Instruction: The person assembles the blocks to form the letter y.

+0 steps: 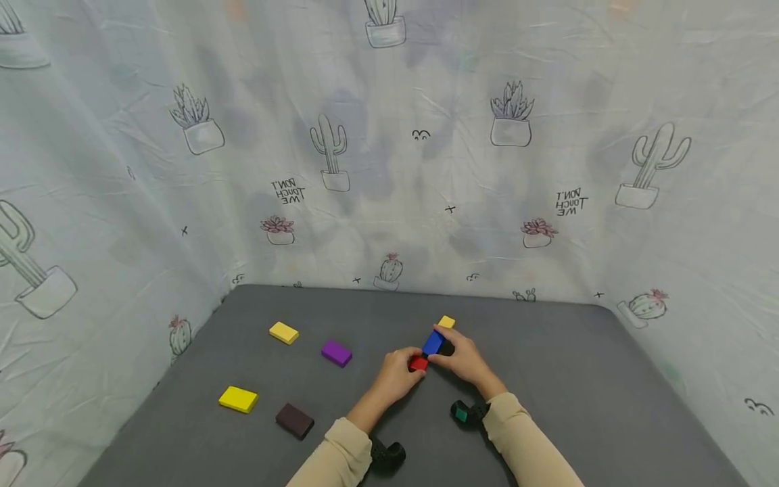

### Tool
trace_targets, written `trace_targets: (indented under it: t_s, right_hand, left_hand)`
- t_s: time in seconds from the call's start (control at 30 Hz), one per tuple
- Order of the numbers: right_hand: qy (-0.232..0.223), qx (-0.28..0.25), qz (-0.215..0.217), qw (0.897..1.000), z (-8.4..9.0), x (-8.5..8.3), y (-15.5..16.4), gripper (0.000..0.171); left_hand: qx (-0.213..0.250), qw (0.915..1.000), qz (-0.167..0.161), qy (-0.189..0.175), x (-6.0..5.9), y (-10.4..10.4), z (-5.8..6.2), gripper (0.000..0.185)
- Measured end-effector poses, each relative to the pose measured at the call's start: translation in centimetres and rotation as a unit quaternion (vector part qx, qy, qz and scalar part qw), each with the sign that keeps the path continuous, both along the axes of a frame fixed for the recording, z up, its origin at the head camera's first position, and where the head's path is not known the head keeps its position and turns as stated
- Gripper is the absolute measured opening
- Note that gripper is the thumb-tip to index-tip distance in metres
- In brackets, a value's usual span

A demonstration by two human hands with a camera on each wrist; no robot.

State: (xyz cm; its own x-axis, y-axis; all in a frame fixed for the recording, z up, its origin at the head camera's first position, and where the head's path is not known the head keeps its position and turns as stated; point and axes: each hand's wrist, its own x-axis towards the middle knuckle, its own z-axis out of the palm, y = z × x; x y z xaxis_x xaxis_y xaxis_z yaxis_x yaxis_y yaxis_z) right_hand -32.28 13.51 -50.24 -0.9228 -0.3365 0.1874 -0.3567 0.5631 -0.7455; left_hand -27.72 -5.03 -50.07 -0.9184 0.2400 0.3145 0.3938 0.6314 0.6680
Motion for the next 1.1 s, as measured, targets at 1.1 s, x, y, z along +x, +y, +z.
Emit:
trace_targets:
  t_s: [1.1]
  right_hand:
    - [0.054, 0.049, 0.041, 0.997, -0.63, -0.93, 0.36, 0.059]
  left_hand:
    - [0.005, 0.9991, -0.005, -0.041, -0.86, 0.08, 0.19, 0.041]
